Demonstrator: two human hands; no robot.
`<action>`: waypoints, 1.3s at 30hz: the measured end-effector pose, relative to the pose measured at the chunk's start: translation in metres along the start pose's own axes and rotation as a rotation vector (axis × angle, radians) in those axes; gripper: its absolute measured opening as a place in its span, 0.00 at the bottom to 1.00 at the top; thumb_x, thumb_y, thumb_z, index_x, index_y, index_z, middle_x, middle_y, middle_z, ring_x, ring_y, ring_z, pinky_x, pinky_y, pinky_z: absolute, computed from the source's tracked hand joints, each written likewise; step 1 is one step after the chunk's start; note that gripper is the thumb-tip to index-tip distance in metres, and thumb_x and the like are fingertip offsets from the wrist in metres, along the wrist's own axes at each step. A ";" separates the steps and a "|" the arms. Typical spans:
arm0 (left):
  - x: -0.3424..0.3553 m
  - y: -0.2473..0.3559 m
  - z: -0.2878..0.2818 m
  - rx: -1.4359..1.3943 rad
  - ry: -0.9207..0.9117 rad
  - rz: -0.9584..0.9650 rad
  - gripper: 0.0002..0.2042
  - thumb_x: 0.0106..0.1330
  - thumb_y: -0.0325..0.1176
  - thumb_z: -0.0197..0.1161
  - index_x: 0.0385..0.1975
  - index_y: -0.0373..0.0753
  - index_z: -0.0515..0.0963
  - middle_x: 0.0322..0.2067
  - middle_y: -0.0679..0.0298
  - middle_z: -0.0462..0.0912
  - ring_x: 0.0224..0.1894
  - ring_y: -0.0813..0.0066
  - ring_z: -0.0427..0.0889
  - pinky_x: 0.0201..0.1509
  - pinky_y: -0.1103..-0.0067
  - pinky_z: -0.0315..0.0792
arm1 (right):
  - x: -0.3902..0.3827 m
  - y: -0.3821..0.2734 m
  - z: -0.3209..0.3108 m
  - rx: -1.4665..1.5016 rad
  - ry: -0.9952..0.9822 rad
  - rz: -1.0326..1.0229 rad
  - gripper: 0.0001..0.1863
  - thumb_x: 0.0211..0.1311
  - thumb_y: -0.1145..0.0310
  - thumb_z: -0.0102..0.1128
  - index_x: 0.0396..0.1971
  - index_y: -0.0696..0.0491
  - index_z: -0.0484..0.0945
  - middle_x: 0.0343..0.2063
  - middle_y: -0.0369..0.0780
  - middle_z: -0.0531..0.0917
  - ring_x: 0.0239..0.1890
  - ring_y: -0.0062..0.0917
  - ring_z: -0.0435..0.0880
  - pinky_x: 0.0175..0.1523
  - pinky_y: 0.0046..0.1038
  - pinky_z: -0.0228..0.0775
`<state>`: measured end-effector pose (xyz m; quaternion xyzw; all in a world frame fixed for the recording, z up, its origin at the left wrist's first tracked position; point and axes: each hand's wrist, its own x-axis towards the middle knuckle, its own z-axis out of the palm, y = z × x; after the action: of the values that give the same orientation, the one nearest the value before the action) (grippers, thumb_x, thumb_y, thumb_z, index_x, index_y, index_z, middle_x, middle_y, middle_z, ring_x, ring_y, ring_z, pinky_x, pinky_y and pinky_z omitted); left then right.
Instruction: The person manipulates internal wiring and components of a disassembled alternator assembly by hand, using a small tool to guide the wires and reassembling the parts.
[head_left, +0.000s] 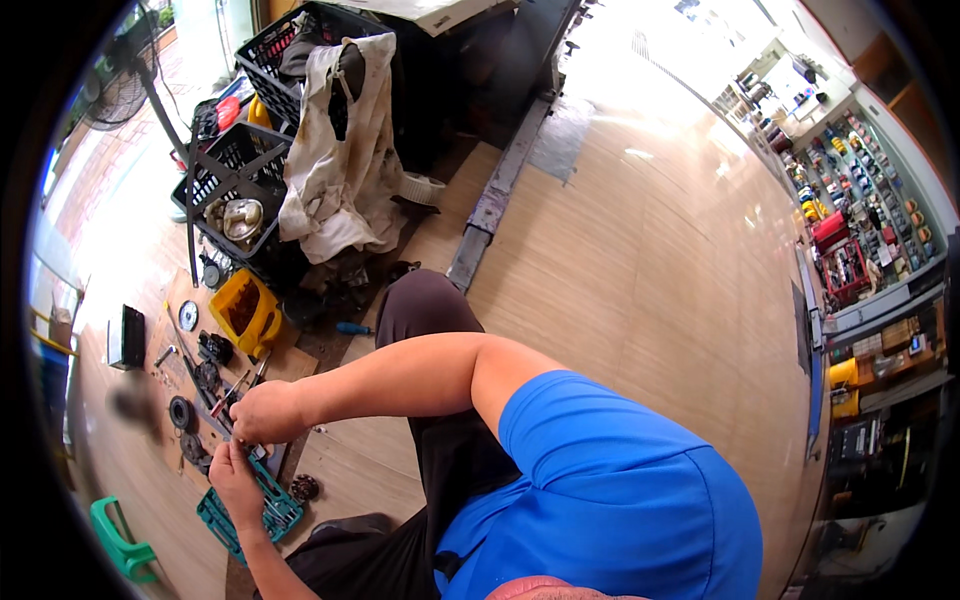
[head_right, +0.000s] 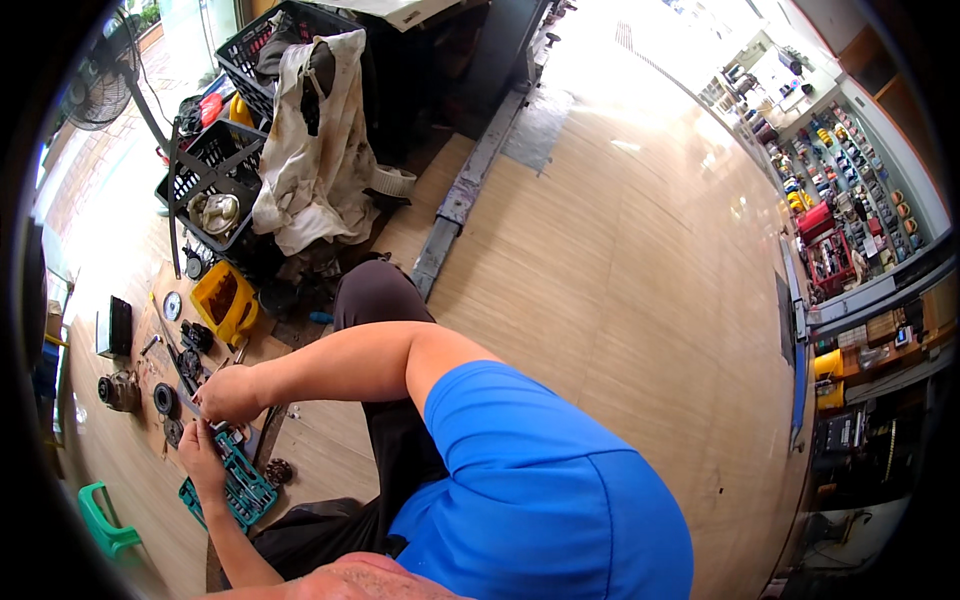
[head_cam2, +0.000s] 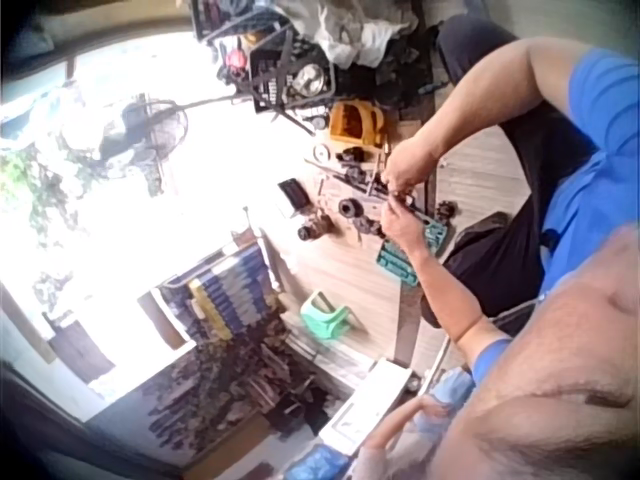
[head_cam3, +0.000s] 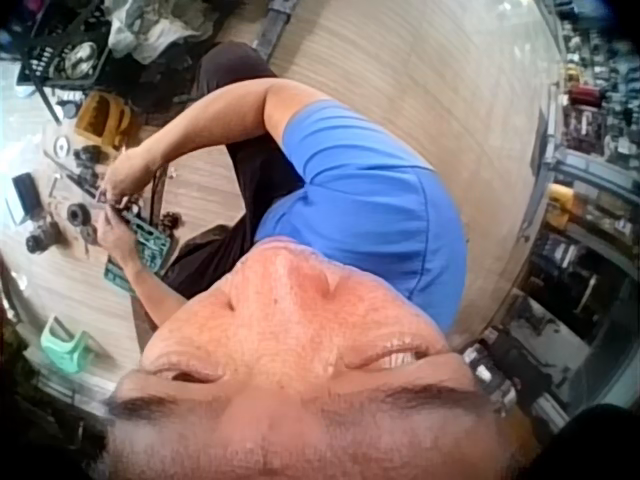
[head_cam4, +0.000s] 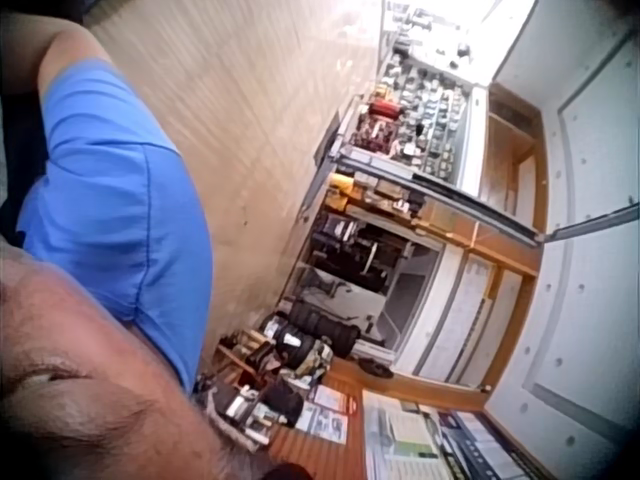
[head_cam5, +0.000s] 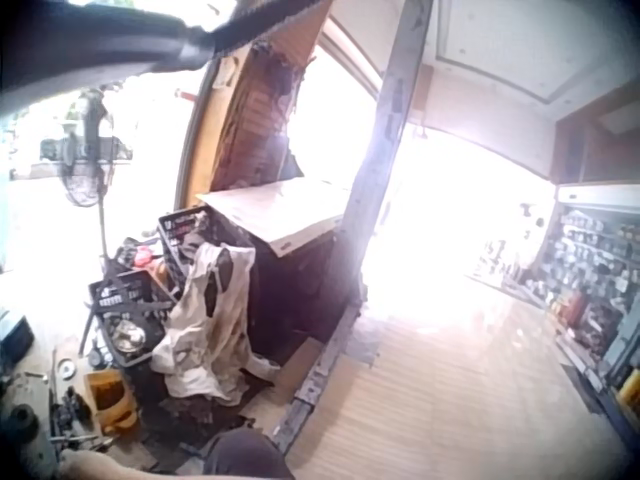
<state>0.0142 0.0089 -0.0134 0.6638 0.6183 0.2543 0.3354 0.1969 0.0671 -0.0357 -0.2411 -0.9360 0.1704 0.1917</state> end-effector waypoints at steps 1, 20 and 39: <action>0.001 0.002 0.001 0.014 -0.019 -0.012 0.14 0.71 0.34 0.52 0.26 0.30 0.71 0.24 0.53 0.74 0.26 0.56 0.72 0.31 0.68 0.65 | 0.001 0.005 0.000 0.021 -0.037 -0.008 0.09 0.55 0.65 0.61 0.25 0.55 0.82 0.27 0.47 0.81 0.34 0.42 0.82 0.39 0.39 0.73; -0.006 0.019 0.001 0.316 0.132 0.494 0.07 0.70 0.28 0.50 0.33 0.32 0.73 0.28 0.49 0.73 0.32 0.48 0.73 0.36 0.64 0.66 | -0.002 0.004 -0.012 0.234 -0.074 0.062 0.15 0.59 0.60 0.59 0.25 0.59 0.82 0.25 0.51 0.82 0.33 0.46 0.81 0.40 0.43 0.72; -0.001 0.011 0.005 0.298 0.160 0.315 0.16 0.74 0.34 0.46 0.25 0.30 0.69 0.23 0.45 0.72 0.29 0.42 0.72 0.33 0.61 0.63 | -0.002 -0.010 -0.008 -0.066 -0.050 0.096 0.11 0.56 0.65 0.57 0.29 0.57 0.81 0.31 0.47 0.81 0.33 0.42 0.84 0.37 0.38 0.77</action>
<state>0.0247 0.0070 -0.0084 0.7722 0.5622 0.2612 0.1396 0.1983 0.0598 -0.0249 -0.2878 -0.9329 0.1545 0.1517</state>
